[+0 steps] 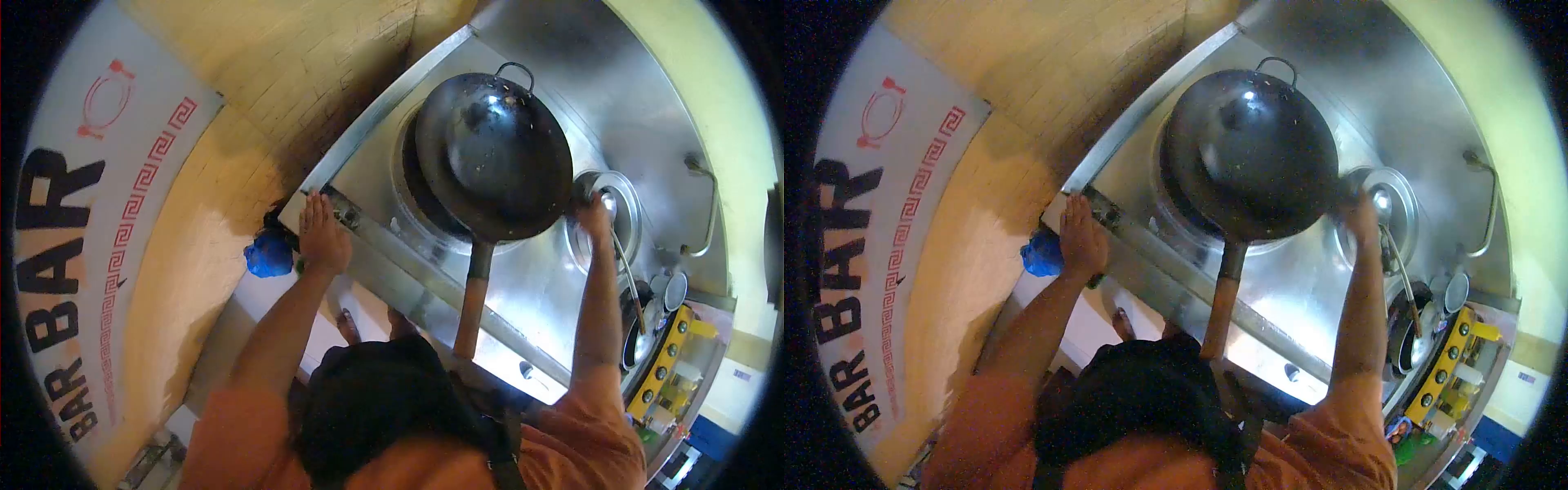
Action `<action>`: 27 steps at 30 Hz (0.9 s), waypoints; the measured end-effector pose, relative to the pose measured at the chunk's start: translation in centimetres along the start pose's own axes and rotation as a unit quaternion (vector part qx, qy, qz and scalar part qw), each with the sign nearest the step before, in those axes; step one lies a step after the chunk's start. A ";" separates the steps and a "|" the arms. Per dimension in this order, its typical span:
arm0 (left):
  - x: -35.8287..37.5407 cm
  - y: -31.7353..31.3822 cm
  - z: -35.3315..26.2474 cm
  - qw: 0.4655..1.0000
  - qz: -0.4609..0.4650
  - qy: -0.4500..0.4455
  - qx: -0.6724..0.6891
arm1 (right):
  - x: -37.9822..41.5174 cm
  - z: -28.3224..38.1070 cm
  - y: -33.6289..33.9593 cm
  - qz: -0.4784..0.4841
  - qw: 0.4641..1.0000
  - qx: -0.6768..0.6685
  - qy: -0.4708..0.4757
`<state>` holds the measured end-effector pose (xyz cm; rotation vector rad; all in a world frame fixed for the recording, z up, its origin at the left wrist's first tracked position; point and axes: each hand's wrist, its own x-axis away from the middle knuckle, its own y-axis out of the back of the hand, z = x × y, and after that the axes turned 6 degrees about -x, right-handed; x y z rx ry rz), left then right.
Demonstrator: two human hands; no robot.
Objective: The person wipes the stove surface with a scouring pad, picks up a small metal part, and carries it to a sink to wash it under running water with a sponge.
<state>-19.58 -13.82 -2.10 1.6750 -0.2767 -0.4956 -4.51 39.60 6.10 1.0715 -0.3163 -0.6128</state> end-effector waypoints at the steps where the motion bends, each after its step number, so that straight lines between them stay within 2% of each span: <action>1: -0.2 0.1 -0.1 1.000 0.008 0.002 0.010 | -6.5 -4.8 -1.4 0.016 1.000 0.016 -0.005; 2: -0.4 -0.2 -0.1 1.000 0.009 0.003 0.008 | -9.7 -0.4 0.9 0.067 0.998 -0.006 -0.001; 3: -0.6 -0.4 0.1 1.000 0.024 0.007 -0.008 | -14.0 0.7 0.2 -0.003 0.998 0.066 0.020; 4: -0.6 -0.6 0.3 0.999 0.040 0.013 -0.024 | -16.4 2.9 0.6 0.042 0.999 -0.007 0.004; 5: -0.7 -0.8 0.4 0.999 0.041 0.022 -0.027 | -19.9 2.3 -0.4 -0.033 0.955 0.199 0.218; 7: -0.7 -0.8 0.5 1.000 0.013 0.006 0.000 | -26.0 4.7 -1.1 0.126 0.976 0.179 0.008; 8: -0.9 -0.7 0.4 1.000 0.014 0.013 -0.005 | -27.4 5.6 -1.8 0.131 0.976 0.176 0.015; 10: -1.2 -0.3 0.3 0.999 0.033 0.016 0.012 | -29.4 6.4 -3.8 0.166 0.970 0.007 -0.177; 11: -1.3 -0.2 0.3 0.999 0.038 0.019 0.007 | -31.9 3.9 -6.6 0.172 0.969 0.003 -0.177; 13: -1.4 -0.1 0.4 0.999 0.042 0.021 0.015 | -38.3 -3.3 -13.5 0.202 0.978 0.039 0.022; 14: -1.4 -0.3 0.4 0.999 0.043 0.024 0.009 | -36.7 0.3 -14.0 0.157 0.976 -0.059 -0.139; 15: -1.4 -0.4 0.4 0.999 0.048 0.025 0.000 | -37.8 0.6 -15.1 0.162 0.975 -0.063 -0.139; 17: -1.5 -0.3 0.5 0.998 0.054 0.025 -0.010 | -41.6 1.2 -17.0 0.325 0.924 -0.189 -0.067; 18: -1.6 -0.1 0.5 0.999 0.050 0.019 -0.007 | -42.3 2.2 -17.6 0.326 0.924 -0.189 -0.068; 20: -1.6 -0.2 0.5 0.999 0.046 0.011 -0.005 | -43.3 5.4 -17.8 0.349 0.934 -0.078 0.016; 21: -1.4 -0.3 0.6 0.999 0.035 0.006 0.001 | -44.1 6.3 -16.6 0.349 0.934 -0.079 0.014; 22: -1.3 -0.3 0.7 1.000 0.025 0.000 0.008 | -44.9 7.2 -14.9 0.347 0.927 0.031 0.138; 23: -1.2 -0.2 0.7 1.000 0.027 -0.002 0.009 | -45.6 7.7 -13.7 0.335 0.895 0.142 0.258; 24: -1.4 -0.1 0.6 1.000 0.026 -0.003 0.012 | -45.2 8.8 -13.1 0.335 0.896 0.143 0.255; 26: -1.3 -0.1 0.5 0.999 0.025 -0.009 0.019 | -44.0 11.1 -12.3 0.236 0.876 0.374 0.191; 27: -1.2 -0.2 0.5 1.000 0.025 -0.005 0.013 | -43.2 11.7 -11.3 0.234 0.877 0.377 0.186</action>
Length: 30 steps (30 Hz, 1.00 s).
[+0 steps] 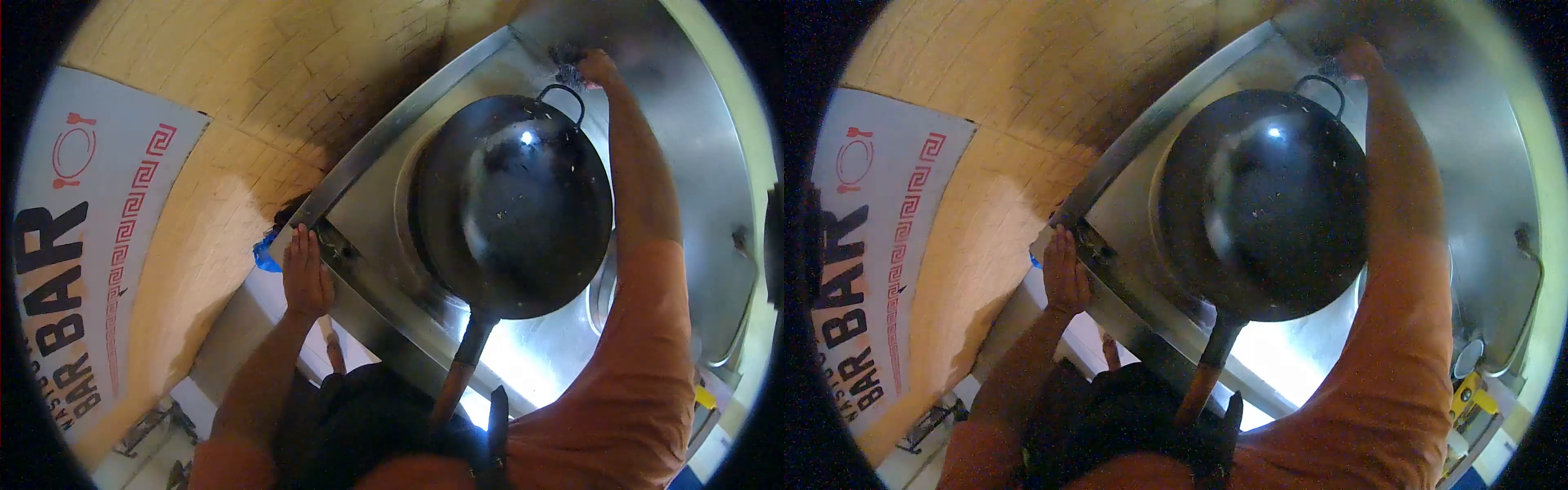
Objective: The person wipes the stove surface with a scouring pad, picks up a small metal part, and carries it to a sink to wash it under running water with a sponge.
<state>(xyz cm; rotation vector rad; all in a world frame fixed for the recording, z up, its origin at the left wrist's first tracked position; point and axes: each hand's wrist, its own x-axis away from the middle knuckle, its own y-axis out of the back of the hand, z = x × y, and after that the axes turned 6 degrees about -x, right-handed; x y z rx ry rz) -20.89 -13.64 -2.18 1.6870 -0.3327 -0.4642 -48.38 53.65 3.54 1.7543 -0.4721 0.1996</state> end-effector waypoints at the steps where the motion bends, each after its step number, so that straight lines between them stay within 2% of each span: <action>1: 0.0 0.0 0.0 1.000 0.000 0.004 -0.007 | 1.4 0.1 0.6 -0.080 0.997 0.023 -0.004; 2: 0.0 0.1 -0.1 1.000 -0.001 -0.002 -0.005 | 2.7 0.3 1.1 -0.159 0.986 0.046 -0.008; 3: -0.1 0.2 -0.4 0.999 0.031 0.011 -0.037 | 3.5 0.6 1.7 -0.160 0.986 0.046 -0.015; 5: -0.2 0.3 -0.3 0.996 0.059 0.021 -0.067 | 4.9 1.6 3.3 -0.171 0.962 -0.185 -0.109; 6: -0.3 0.2 0.2 0.998 0.046 -0.016 -0.040 | 5.7 3.0 4.4 -0.174 0.961 -0.184 -0.111; 8: -0.9 0.3 1.5 0.998 0.031 -0.057 -0.007 | 7.8 5.7 6.4 -0.157 0.923 -0.302 -0.180; 9: -1.8 0.7 2.3 0.994 0.050 -0.097 0.016 | 7.8 6.3 6.9 -0.159 0.922 -0.299 -0.186; 10: -2.5 1.0 3.2 0.987 0.070 -0.139 0.039 | 7.7 7.1 7.2 -0.171 0.941 -0.226 -0.185; 11: -3.0 1.2 4.1 0.986 0.069 -0.147 0.043 | 7.7 7.9 7.3 -0.181 0.954 -0.152 -0.183; 15: -4.6 0.6 7.3 0.980 0.048 -0.176 0.084 | 6.8 9.9 6.6 -0.246 0.954 -0.060 -0.164; 17: -5.0 0.1 8.7 0.981 0.043 -0.166 0.093 | 4.5 9.9 6.2 -0.186 0.945 -0.142 -0.230; 20: -6.0 0.4 9.9 0.983 0.054 -0.120 0.130 | 7.4 14.7 8.7 -0.169 0.963 -0.115 -0.176; 21: -6.2 0.5 10.0 0.982 0.060 -0.123 0.127 | 6.2 13.8 7.7 -0.163 0.965 -0.111 -0.174; 23: -6.7 0.9 10.1 0.981 0.071 -0.125 0.126 | 3.6 9.9 4.6 -0.094 0.936 -0.228 -0.250; 24: -6.8 1.3 10.0 0.982 0.091 -0.117 0.121 | 3.3 9.9 4.9 -0.091 0.937 -0.226 -0.249; 26: -7.1 1.0 10.0 0.981 0.113 -0.113 0.113 | 3.7 9.6 5.4 0.066 0.956 -0.180 -0.222; 27: -7.1 0.8 10.0 0.980 0.118 -0.112 0.115 | 2.6 8.9 4.7 0.069 0.954 -0.184 -0.225; 29: -7.3 0.6 10.3 0.978 0.130 -0.114 0.119 | 0.2 6.7 2.2 0.192 0.897 -0.239 -0.319; 30: -7.4 0.6 10.3 0.978 0.139 -0.109 0.113 | -0.4 6.4 1.5 0.196 0.897 -0.235 -0.319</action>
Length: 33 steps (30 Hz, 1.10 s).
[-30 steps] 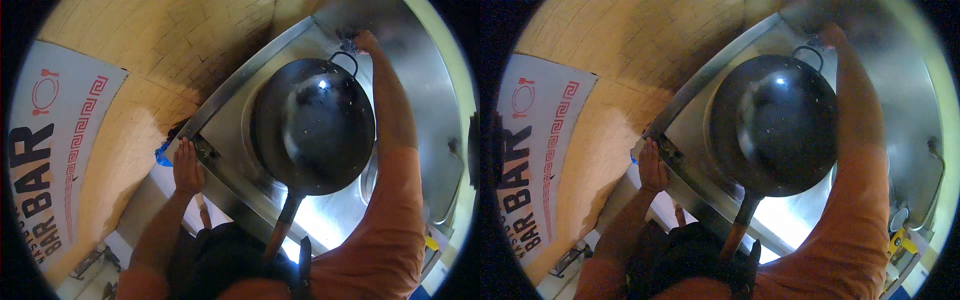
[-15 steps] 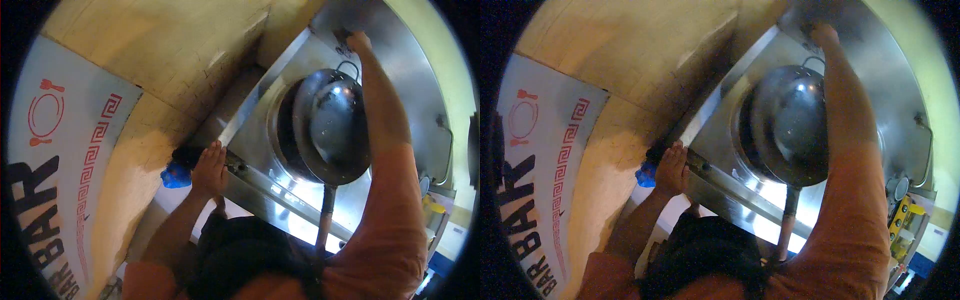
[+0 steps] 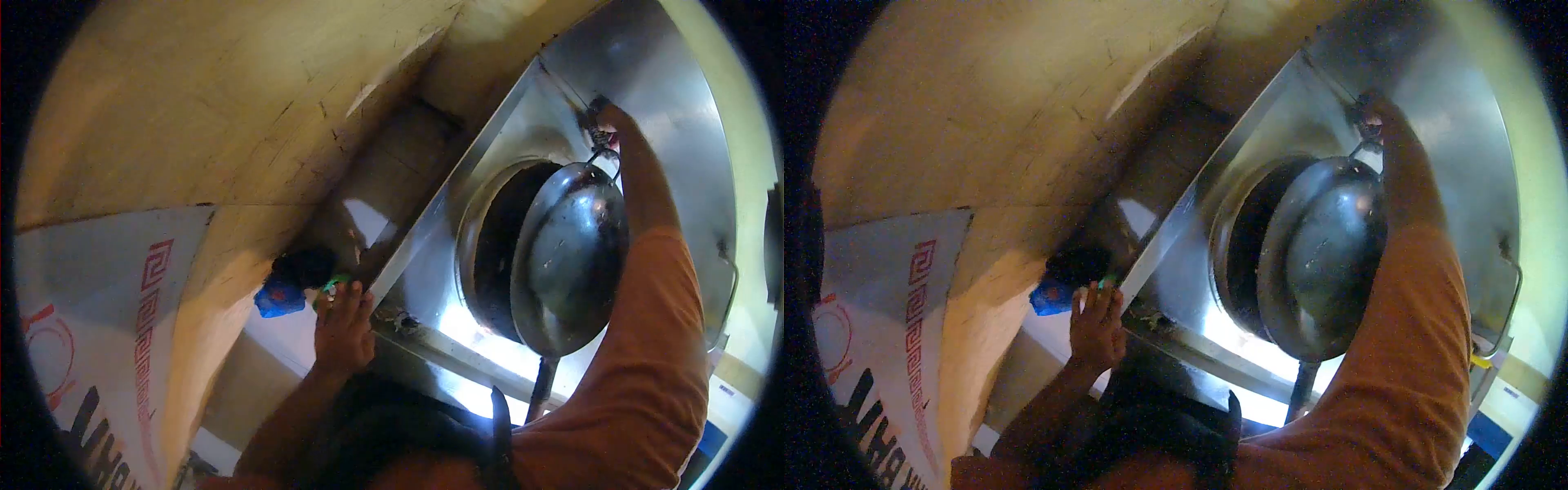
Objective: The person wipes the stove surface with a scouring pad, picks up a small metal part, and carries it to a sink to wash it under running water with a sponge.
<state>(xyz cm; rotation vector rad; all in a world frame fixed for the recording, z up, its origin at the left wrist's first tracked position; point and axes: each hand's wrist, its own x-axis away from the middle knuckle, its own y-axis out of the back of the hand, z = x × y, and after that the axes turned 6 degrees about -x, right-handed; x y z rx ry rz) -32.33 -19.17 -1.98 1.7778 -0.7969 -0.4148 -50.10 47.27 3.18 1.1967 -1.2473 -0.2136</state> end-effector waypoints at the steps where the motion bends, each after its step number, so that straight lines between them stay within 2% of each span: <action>1: -0.1 -0.1 -0.2 1.000 0.009 0.010 -0.004 | -0.9 0.1 -0.6 -0.002 0.999 -0.034 0.010; 2: -0.1 -0.3 -0.3 1.000 0.014 0.014 -0.002 | -1.6 0.1 -1.3 -0.003 0.997 -0.070 0.020; 3: -0.2 -0.4 -0.4 1.000 0.003 0.014 -0.005 | 2.0 1.5 -2.0 0.002 0.985 -0.154 0.076; 6: -0.2 -0.3 -0.3 1.000 -0.007 0.007 -0.010 | -3.2 1.2 -3.5 0.007 0.990 -0.114 0.080; 7: -0.2 -0.2 -0.3 1.000 -0.011 0.004 -0.006 | -1.5 1.7 -3.5 0.010 0.990 -0.113 0.078; 9: -0.1 -0.4 -0.5 1.000 -0.011 0.011 -0.011 | 2.9 4.4 -2.5 0.148 0.947 -0.215 0.185; 10: -0.1 -0.4 -0.5 1.000 -0.009 0.017 -0.018 | 3.5 7.3 -1.9 0.149 0.981 -0.048 0.116; 11: -0.1 -0.4 -0.5 1.000 -0.011 0.022 -0.013 | 4.5 9.9 -2.8 0.135 0.960 0.084 0.231; 12: 0.0 -0.3 -0.5 1.000 -0.018 0.015 -0.007 | 6.6 9.3 -2.3 0.134 0.796 0.298 0.510; 14: 0.2 -0.4 -0.2 1.000 -0.015 0.009 0.004 | 2.5 14.1 -6.1 0.147 0.879 0.343 0.296; 16: 0.5 -0.6 -0.3 1.000 -0.014 0.006 -0.018 | 7.8 15.1 -8.9 0.175 0.956 0.093 0.217; 17: 0.6 -0.6 -0.2 1.000 -0.009 0.008 -0.013 | 8.8 15.3 -10.1 0.181 0.955 0.097 0.214; 19: 0.8 -0.7 -0.2 0.999 -0.053 -0.005 -0.006 | 8.5 15.6 -12.9 0.104 0.923 0.226 0.294; 21: 1.0 -1.2 0.0 0.998 -0.068 -0.004 0.004 | 8.2 15.7 -15.7 0.023 0.864 0.343 0.369; 22: 1.1 -1.3 0.1 0.996 -0.089 -0.004 0.008 | 10.7 15.9 -16.0 -0.021 0.825 0.397 0.403; 23: 1.3 -1.4 0.2 0.996 -0.090 -0.007 0.010 | 13.4 16.0 -16.8 -0.067 0.826 0.373 0.418; 26: 1.6 -2.1 0.4 0.991 -0.132 -0.020 0.014 | 20.4 16.6 -18.7 -0.101 0.805 0.419 0.408; 28: 1.8 -2.5 0.4 0.987 -0.155 -0.029 -0.006 | 21.9 17.0 -21.3 -0.071 0.775 0.445 0.443; 30: 2.0 -2.4 0.2 0.986 -0.161 -0.039 -0.015 | 23.9 16.4 -25.9 -0.057 0.877 0.331 0.343; 32: 2.4 -2.3 -0.1 0.984 -0.166 -0.051 -0.024 | 30.0 13.9 -27.8 -0.094 0.816 0.301 0.484; 33: 2.6 -2.4 -0.1 0.986 -0.159 -0.043 -0.020 | 32.3 13.7 -28.9 -0.081 0.858 0.245 0.444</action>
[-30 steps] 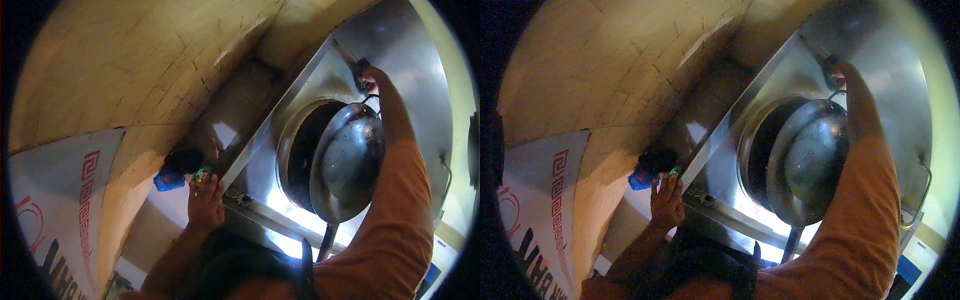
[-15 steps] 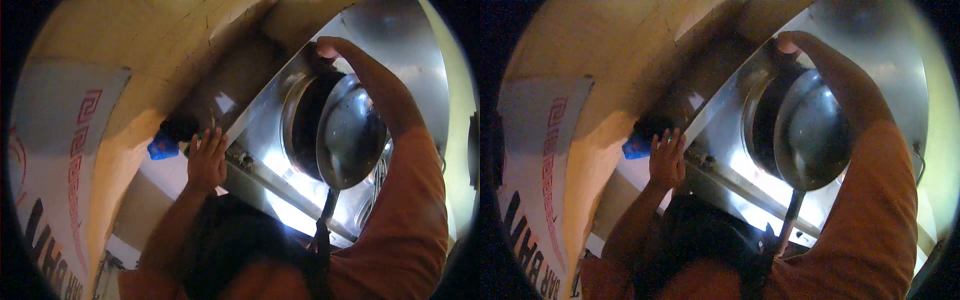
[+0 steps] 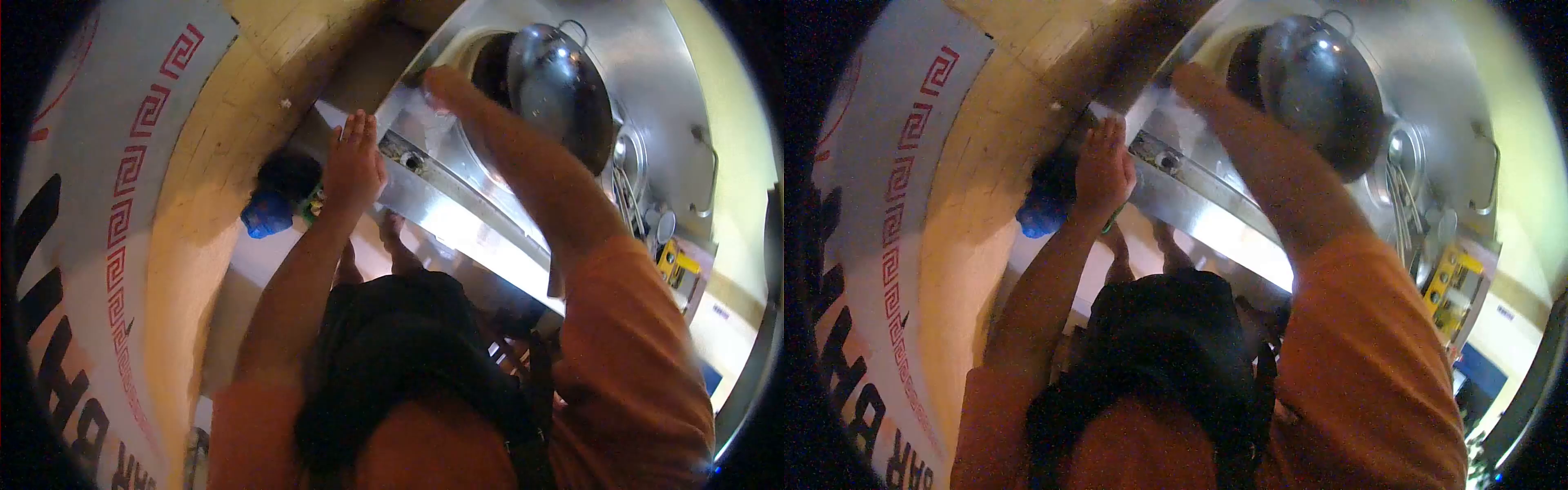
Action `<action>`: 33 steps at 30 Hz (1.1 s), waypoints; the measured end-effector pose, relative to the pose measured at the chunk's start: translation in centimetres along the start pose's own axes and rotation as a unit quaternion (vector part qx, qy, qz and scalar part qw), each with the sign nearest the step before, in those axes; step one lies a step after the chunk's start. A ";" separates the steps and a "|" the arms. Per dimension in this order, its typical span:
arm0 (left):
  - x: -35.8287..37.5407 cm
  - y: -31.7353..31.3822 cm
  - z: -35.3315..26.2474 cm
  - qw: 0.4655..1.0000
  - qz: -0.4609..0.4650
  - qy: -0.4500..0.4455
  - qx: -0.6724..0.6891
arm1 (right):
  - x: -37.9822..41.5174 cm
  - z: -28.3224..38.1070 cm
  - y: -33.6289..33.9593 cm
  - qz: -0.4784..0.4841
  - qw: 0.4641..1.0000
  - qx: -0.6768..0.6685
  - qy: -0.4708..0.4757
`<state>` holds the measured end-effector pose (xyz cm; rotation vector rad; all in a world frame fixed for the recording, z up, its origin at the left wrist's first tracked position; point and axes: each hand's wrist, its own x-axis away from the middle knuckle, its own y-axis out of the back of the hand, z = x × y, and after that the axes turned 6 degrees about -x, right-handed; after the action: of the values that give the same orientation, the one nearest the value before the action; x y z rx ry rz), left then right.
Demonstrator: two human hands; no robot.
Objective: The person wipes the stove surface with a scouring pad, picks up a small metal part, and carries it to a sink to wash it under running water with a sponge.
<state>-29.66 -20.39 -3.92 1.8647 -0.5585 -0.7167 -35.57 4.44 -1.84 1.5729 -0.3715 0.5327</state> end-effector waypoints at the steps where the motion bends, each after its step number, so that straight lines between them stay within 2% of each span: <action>1: 0.4 0.1 -0.3 1.000 0.006 0.007 0.002 | 1.4 2.0 -0.5 -0.003 0.997 -0.062 -0.056; 3: 1.1 0.5 -1.0 1.000 -0.004 -0.006 -0.012 | 4.7 5.1 -2.4 -0.100 0.977 -0.136 -0.129; 5: 2.0 0.5 -1.5 0.999 -0.018 -0.016 -0.029 | 7.8 6.2 -2.9 -0.077 0.972 -0.160 -0.153; 6: 2.7 0.0 -1.5 0.999 0.004 -0.024 -0.041 | 9.0 6.6 -3.1 -0.045 0.968 -0.183 -0.167; 7: 3.4 0.1 -1.7 0.998 0.025 -0.030 -0.055 | 10.4 6.8 -3.5 -0.055 0.966 -0.187 -0.171; 9: 4.2 0.1 -2.3 0.996 0.034 -0.038 -0.070 | 13.4 6.7 -4.5 -0.089 0.903 -0.341 -0.246; 10: 4.6 0.3 -2.6 0.995 0.047 -0.040 -0.078 | 14.4 6.6 -6.7 -0.096 0.899 -0.349 -0.248; 12: 4.7 0.9 -3.3 0.992 0.070 -0.042 -0.096 | 15.9 6.1 -11.4 -0.220 0.854 -0.367 -0.296; 13: 4.7 0.9 -3.5 0.989 0.093 -0.036 -0.110 | 17.5 6.4 -11.8 -0.229 0.848 -0.372 -0.298; 15: 4.6 0.6 -3.9 0.985 0.113 -0.041 -0.125 | 21.0 6.9 -13.0 -0.318 0.822 -0.334 -0.335; 16: 4.8 0.5 -4.1 0.980 0.142 -0.040 -0.134 | 22.2 6.6 -14.4 -0.324 0.815 -0.340 -0.341; 19: 5.2 0.5 -5.1 0.981 0.139 -0.042 -0.127 | 25.9 6.0 -17.0 -0.381 0.790 -0.322 -0.357; 21: 5.5 0.8 -5.9 0.980 0.140 -0.056 -0.133 | 29.0 5.6 -16.9 -0.345 0.724 -0.430 -0.415; 22: 5.8 1.0 -6.3 0.979 0.140 -0.059 -0.132 | 27.8 4.3 -23.3 -0.436 0.650 -0.503 -0.366; 23: 6.0 1.1 -6.5 0.982 0.127 -0.083 -0.114 | 27.3 1.4 -29.0 -0.436 0.677 -0.480 -0.348; 24: 6.2 0.7 -6.5 0.984 0.111 -0.110 -0.089 | 30.3 0.3 -27.8 -0.394 0.707 -0.452 -0.375; 25: 6.2 -0.3 -5.6 0.974 0.112 -0.156 -0.122 | 33.5 -0.6 -25.5 -0.349 0.734 -0.420 -0.403; 26: 6.3 -1.3 -5.4 0.961 0.110 -0.198 -0.156 | 35.9 -1.2 -24.7 -0.358 0.742 -0.370 -0.429; 27: 6.4 -0.6 -7.9 0.977 0.108 -0.136 -0.121 | 38.1 -2.2 -24.6 -0.363 0.750 -0.321 -0.450; 28: 6.8 0.3 -9.9 0.987 0.110 -0.073 -0.090 | 39.9 -4.1 -26.0 -0.333 0.762 -0.335 -0.444; 29: 7.4 0.0 -11.1 0.987 0.107 -0.066 -0.097 | 41.8 -6.0 -27.1 -0.336 0.752 -0.335 -0.458; 31: 8.2 -0.5 -13.5 0.986 0.104 -0.059 -0.115 | 45.2 -10.2 -29.4 -0.251 0.713 -0.388 -0.527; 32: 8.4 -0.7 -14.4 0.985 0.106 -0.058 -0.124 | 46.7 -12.6 -31.7 -0.209 0.715 -0.385 -0.545; 33: 8.7 -1.8 -14.0 0.985 0.108 -0.038 -0.127 | 49.2 -14.0 -32.8 -0.216 0.705 -0.389 -0.552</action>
<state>-13.53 -16.37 -3.31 1.5193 -0.6733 -0.6813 21.62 24.93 -2.38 0.8908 -0.9397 -0.9455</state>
